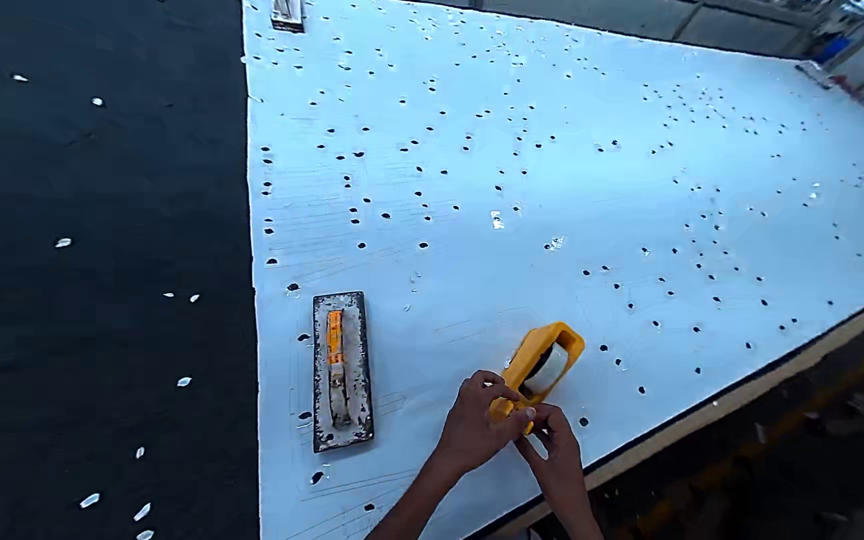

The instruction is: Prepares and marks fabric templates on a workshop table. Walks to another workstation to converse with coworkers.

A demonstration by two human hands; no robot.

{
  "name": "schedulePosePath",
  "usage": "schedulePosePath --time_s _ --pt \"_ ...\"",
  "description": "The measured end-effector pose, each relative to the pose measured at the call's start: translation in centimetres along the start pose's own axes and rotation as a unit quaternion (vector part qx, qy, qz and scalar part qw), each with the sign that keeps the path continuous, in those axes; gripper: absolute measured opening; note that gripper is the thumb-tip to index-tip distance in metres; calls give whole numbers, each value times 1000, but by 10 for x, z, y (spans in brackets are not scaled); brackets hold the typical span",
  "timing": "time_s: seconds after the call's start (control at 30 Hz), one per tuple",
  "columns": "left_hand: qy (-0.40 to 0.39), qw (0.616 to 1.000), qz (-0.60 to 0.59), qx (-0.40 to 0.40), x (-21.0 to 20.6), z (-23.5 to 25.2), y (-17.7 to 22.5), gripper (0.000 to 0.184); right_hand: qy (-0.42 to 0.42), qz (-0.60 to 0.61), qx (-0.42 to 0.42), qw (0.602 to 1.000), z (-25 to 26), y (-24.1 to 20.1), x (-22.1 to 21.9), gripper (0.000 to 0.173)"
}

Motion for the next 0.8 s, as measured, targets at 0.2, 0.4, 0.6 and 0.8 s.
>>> schedulePosePath --time_s 0.2,0.4,0.6,0.8 --pt "98 995 15 -28 -2 -26 19 26 26 -21 14 999 -2 -6 -3 32" --pt "138 989 44 -26 6 -60 7 30 33 -17 -11 999 -5 -7 -5 35" --pt "112 991 -58 45 -3 -56 -16 29 -61 25 -58 996 4 -8 7 35" --pt "58 946 -289 135 -17 -52 -24 23 3 -30 -81 996 5 -17 -3 37"
Point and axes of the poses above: each hand's wrist, its own z-axis towards the middle knuckle, its own x-axis out of the back of the hand, y = z × x, the point moved 2 cm from there along z, towards the middle knuckle, and after that the axes turned 11 degrees about y, right-handed, at the moved point
